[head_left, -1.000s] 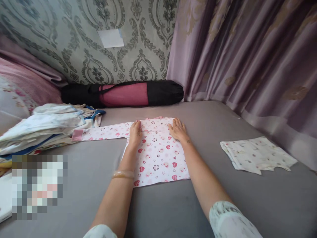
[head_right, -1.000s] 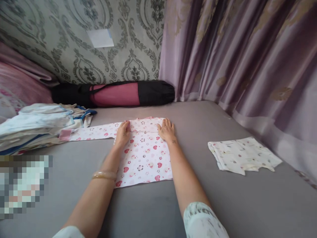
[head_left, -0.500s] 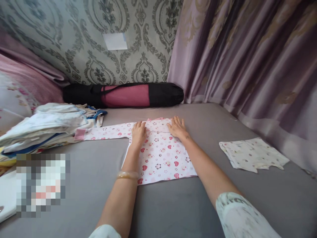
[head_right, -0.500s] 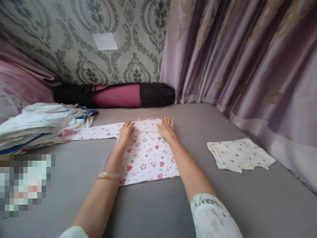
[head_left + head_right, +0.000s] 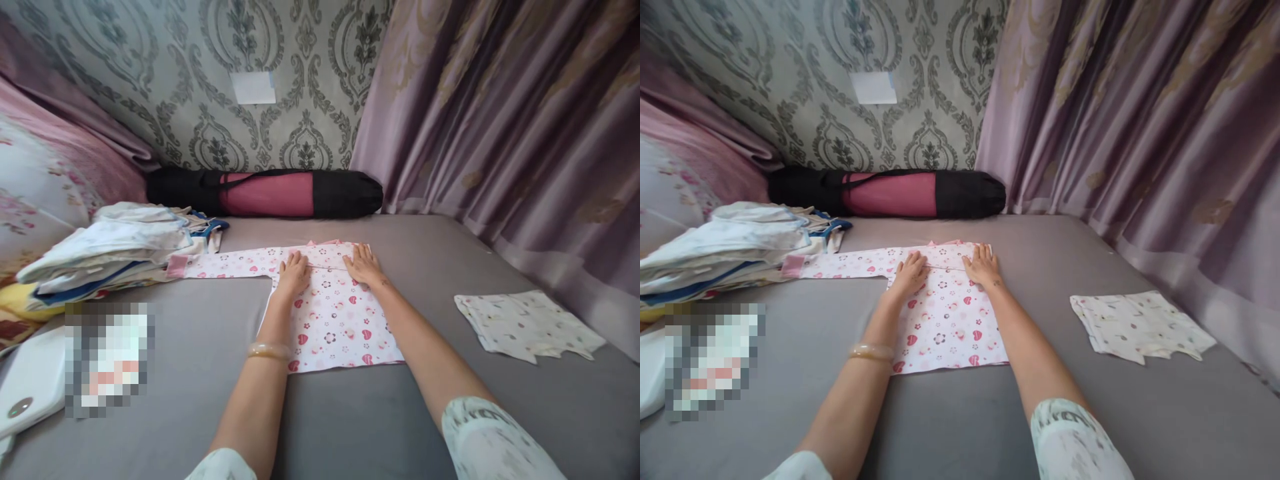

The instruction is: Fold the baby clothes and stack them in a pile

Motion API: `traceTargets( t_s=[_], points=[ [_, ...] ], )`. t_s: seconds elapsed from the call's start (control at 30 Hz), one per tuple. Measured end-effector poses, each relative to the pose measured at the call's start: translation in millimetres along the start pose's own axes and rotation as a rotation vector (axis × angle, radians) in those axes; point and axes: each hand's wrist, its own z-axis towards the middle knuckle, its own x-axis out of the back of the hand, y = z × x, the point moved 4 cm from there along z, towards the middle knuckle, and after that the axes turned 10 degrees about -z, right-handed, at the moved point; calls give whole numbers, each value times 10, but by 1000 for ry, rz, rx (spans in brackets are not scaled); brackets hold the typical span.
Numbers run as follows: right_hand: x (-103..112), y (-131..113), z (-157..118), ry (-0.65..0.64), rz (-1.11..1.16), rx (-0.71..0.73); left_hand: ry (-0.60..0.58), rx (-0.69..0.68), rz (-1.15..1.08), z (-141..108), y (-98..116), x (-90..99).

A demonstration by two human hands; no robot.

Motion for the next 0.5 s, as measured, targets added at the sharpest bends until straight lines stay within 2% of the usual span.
traceTargets(
  t_s=[0.07,0.13,0.23,0.37,0.5],
  points=[
    [55,-25,-9,-5,-3,-10,11,12,-47,15,-8,72],
    [147,-133,-40,82,-23,13,68,32,-114,35,-47,225],
    [252,-499,-133,196,8,167,228,96,-226,22,-208,580],
    [212,-1142,-258,99,100,435,487,335,-268,-149,-639,1059],
    [109,-1528,-277,49,120,503,750,600,-271,-403,-1085,1337]
  ],
)
